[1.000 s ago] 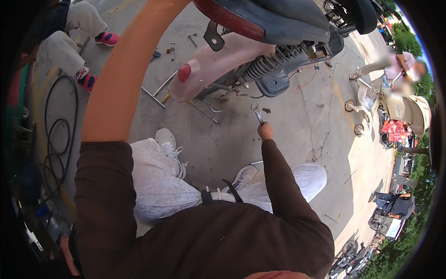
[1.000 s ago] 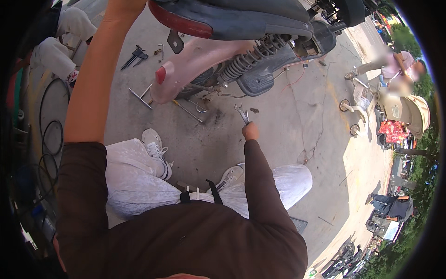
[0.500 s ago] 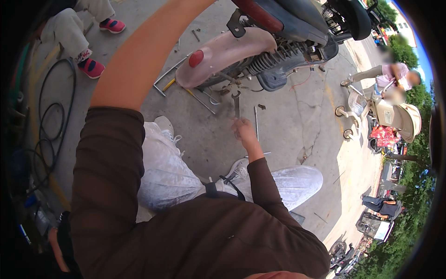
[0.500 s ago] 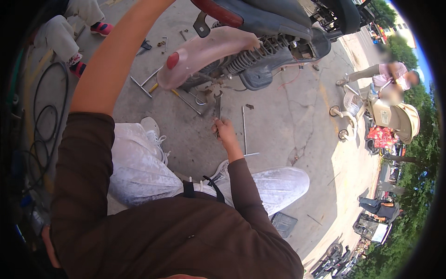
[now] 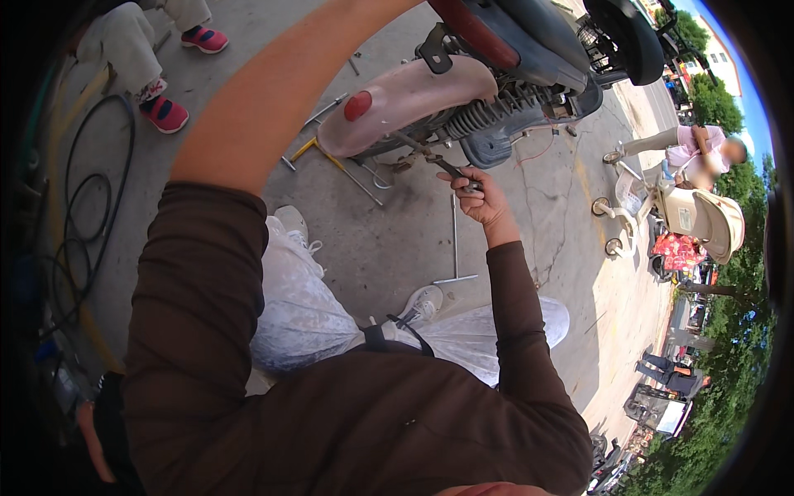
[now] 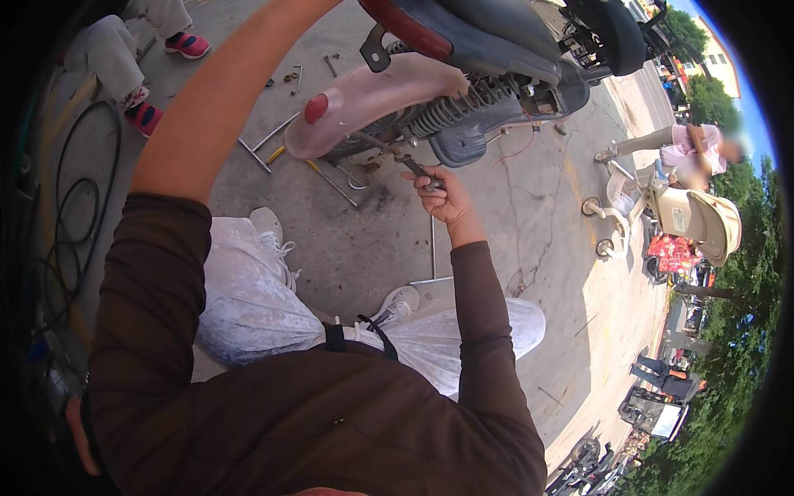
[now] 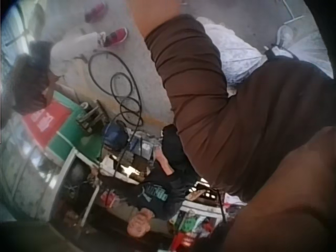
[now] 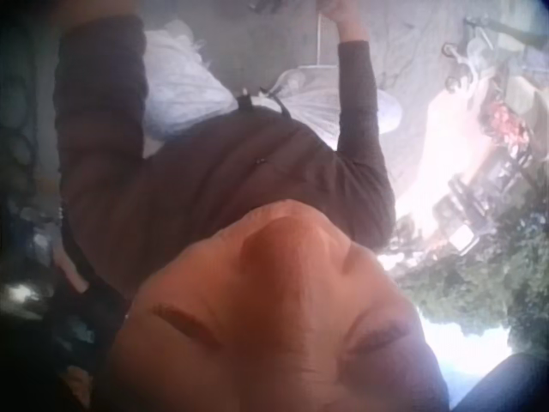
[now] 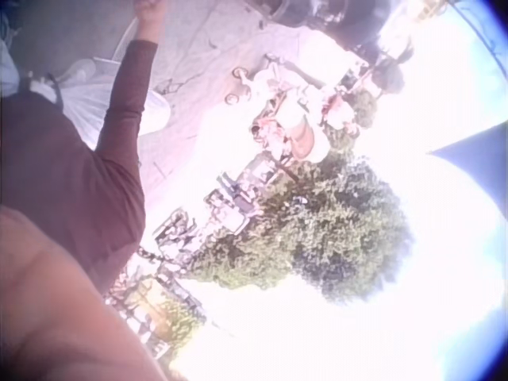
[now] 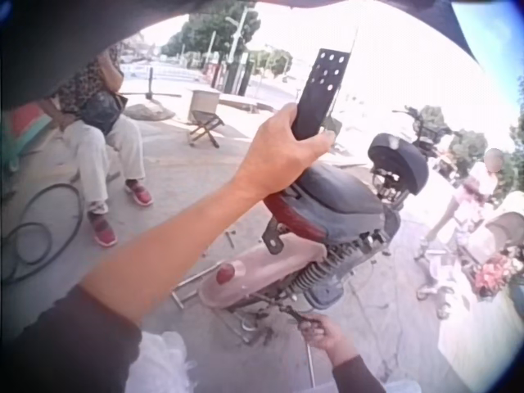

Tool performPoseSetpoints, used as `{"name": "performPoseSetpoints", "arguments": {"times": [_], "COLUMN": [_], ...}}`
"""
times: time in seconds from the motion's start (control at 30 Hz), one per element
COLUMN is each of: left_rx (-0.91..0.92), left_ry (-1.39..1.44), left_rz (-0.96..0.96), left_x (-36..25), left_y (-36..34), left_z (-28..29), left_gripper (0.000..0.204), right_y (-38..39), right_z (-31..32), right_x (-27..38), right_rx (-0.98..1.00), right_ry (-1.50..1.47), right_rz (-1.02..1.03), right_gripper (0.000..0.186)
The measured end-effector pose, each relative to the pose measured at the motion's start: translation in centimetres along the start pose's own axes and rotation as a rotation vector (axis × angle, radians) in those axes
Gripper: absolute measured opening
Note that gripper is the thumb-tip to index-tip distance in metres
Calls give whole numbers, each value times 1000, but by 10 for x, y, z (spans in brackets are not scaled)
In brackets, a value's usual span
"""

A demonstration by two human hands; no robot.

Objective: The person removes the seat of a pink scooter using a wrench and screwdriver, then reattaches it. They manipulate the seat and fasteners to secure it back in place.

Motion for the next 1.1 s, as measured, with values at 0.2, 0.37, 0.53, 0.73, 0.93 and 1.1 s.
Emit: {"name": "performPoseSetpoints", "arguments": {"times": [0.2,0.37,0.53,0.73,0.93,1.1], "left_rx": [13,15,27,32,64,90], "left_ry": [-18,-31,-3,46,94,98], "left_rz": [12,40,33,37,32,15], "left_x": [1,1,-3,7,2,5], "left_y": [1,1,0,-1,-2,0], "left_z": [0,2,-4,-6,-16,-11], "left_gripper": [43,42,40,33,31,30], "right_y": [-15,-52,-89,-149,-172,-153], "right_z": [-9,13,49,118,178,150], "right_x": [13,-36,-61,-21,63,96], "right_rx": [-29,-155,-335,-505,-673,-617], "right_ry": [-138,363,708,977,1338,1686], "right_rz": [-55,246,444,584,770,998], "right_gripper": [49,14,13,17,20,23]}}
Point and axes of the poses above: each hand's wrist, its own y-axis away from the middle knuckle, its own z-axis out of the back of the hand, x = y × z, the point moved 9 cm from there along -y, towards the middle knuckle, and after that the axes turned 15 degrees about -y, right-handed, at the moved point
